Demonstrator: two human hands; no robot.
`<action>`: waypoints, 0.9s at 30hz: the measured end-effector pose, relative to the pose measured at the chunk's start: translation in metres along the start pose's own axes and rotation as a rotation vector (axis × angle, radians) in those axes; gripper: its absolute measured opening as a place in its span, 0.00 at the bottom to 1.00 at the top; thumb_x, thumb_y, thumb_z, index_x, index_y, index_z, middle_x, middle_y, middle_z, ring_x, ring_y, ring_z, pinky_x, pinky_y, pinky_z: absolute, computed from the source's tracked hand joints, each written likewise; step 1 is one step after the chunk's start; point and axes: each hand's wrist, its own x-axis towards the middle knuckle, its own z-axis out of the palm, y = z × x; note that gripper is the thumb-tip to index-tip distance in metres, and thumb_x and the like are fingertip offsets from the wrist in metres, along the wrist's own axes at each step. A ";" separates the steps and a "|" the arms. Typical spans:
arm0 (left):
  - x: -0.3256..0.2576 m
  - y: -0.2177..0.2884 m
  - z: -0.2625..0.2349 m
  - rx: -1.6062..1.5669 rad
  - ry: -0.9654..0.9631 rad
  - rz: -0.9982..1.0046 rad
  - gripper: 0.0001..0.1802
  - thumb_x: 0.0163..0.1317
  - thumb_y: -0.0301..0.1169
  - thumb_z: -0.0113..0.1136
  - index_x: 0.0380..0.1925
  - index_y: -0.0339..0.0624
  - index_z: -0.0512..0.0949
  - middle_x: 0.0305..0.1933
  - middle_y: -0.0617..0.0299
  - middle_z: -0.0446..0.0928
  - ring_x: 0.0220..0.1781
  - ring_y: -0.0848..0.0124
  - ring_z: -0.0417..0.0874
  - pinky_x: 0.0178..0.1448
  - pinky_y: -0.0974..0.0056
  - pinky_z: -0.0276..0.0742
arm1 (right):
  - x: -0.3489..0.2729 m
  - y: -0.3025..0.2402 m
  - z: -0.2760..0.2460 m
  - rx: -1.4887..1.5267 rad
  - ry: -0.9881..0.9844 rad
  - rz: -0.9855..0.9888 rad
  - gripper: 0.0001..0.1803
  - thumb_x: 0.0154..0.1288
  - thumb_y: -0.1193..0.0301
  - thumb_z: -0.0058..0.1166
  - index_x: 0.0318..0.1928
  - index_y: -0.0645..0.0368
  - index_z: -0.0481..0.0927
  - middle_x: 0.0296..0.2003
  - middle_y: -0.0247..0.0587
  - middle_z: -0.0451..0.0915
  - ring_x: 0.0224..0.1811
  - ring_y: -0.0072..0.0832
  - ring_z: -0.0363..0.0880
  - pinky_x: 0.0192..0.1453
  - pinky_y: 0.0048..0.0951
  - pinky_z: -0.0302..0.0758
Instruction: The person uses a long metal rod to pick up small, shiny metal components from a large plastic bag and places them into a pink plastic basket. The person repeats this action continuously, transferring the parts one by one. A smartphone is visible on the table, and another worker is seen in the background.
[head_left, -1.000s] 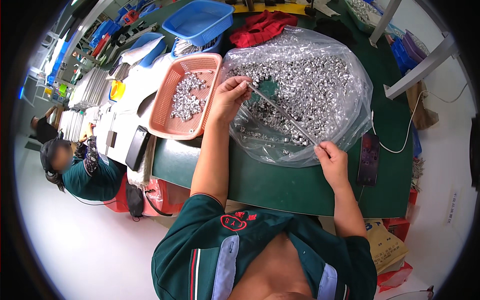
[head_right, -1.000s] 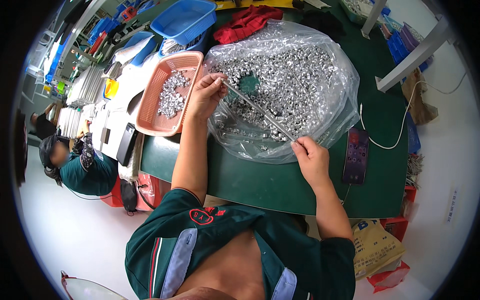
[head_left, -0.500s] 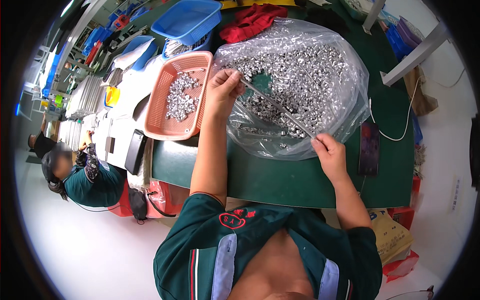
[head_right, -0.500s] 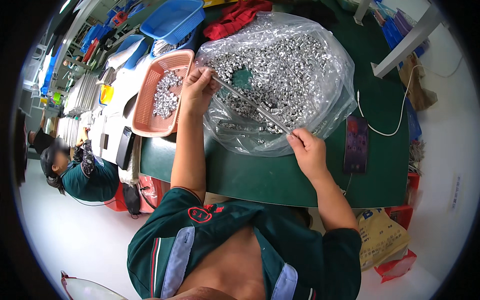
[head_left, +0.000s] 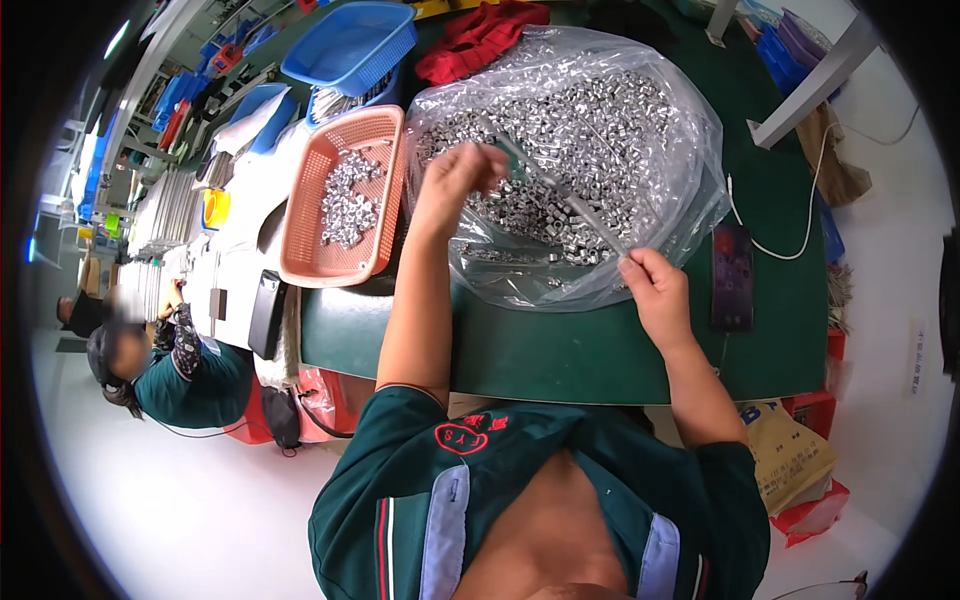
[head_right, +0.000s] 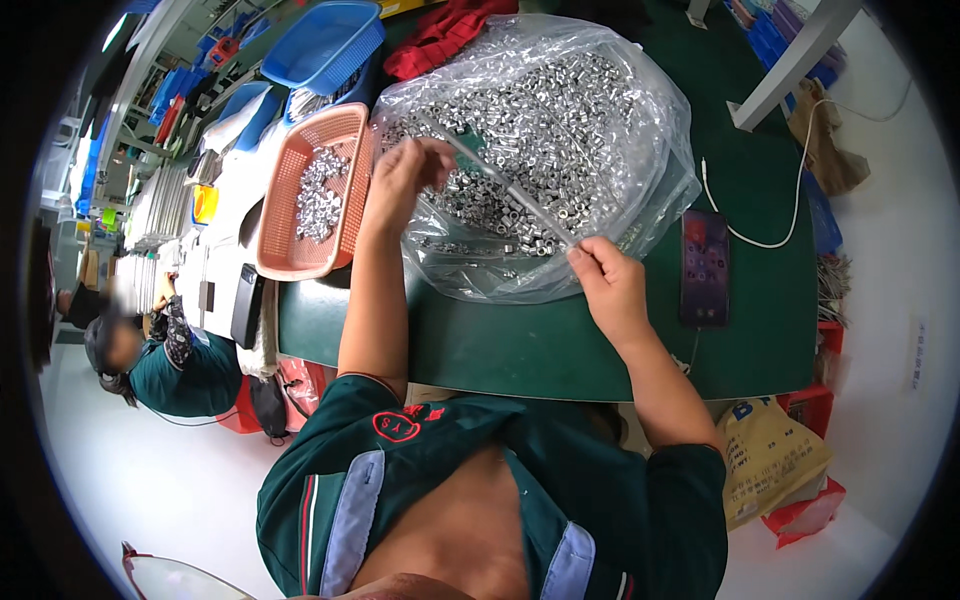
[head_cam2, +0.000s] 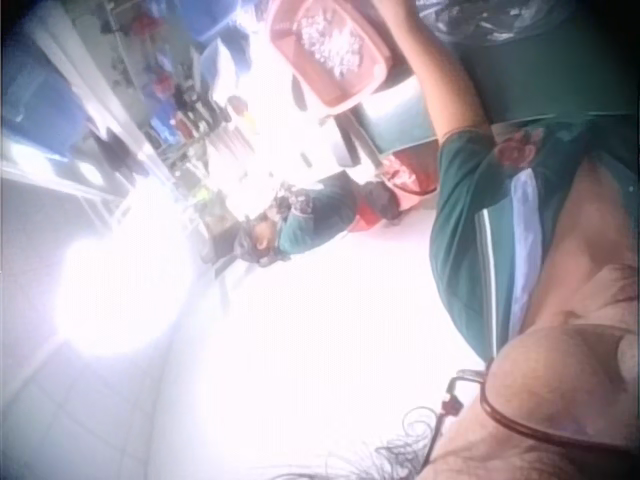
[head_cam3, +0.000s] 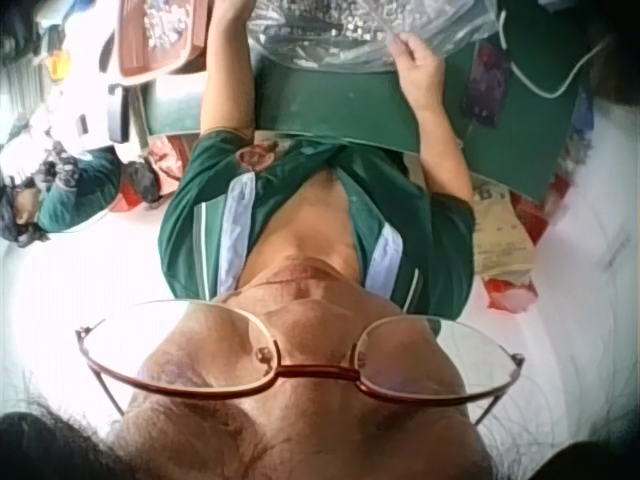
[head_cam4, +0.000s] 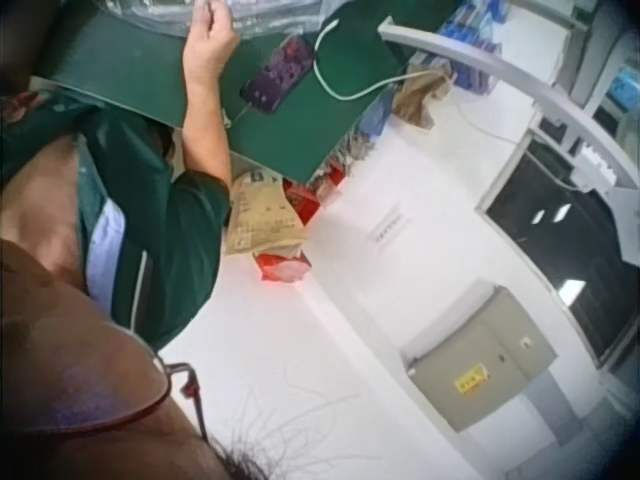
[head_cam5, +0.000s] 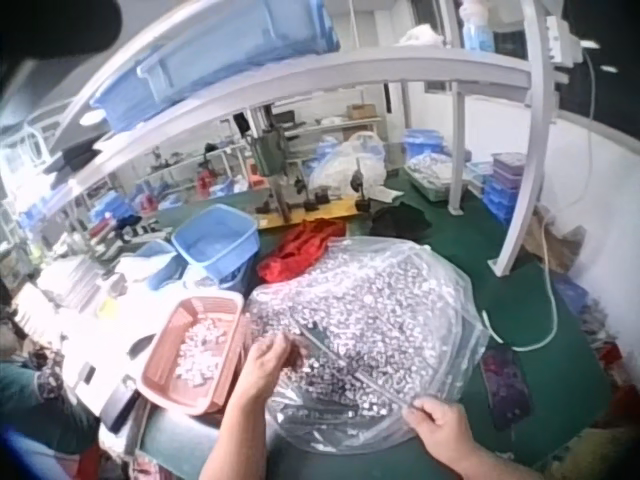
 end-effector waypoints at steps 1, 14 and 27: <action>0.007 -0.003 -0.012 0.133 0.137 0.024 0.21 0.67 0.44 0.53 0.34 0.34 0.78 0.27 0.66 0.78 0.26 0.79 0.73 0.33 0.71 0.70 | 0.001 -0.002 0.000 0.006 -0.006 0.014 0.07 0.63 0.72 0.56 0.32 0.64 0.77 0.17 0.29 0.69 0.21 0.12 0.62 0.25 0.20 0.62; 0.044 -0.051 -0.022 1.445 0.139 -0.013 0.11 0.56 0.32 0.53 0.36 0.42 0.79 0.39 0.44 0.78 0.41 0.47 0.80 0.47 0.48 0.75 | 0.000 0.008 0.000 -0.038 -0.021 -0.038 0.08 0.60 0.69 0.58 0.34 0.61 0.79 0.18 0.40 0.75 0.19 0.21 0.71 0.25 0.26 0.67; 0.045 -0.049 -0.014 1.556 0.115 0.082 0.11 0.59 0.32 0.52 0.39 0.40 0.79 0.38 0.44 0.79 0.41 0.47 0.79 0.46 0.49 0.74 | -0.001 0.002 -0.005 -0.102 -0.067 0.000 0.10 0.62 0.67 0.57 0.32 0.61 0.77 0.14 0.37 0.69 0.17 0.19 0.64 0.23 0.27 0.63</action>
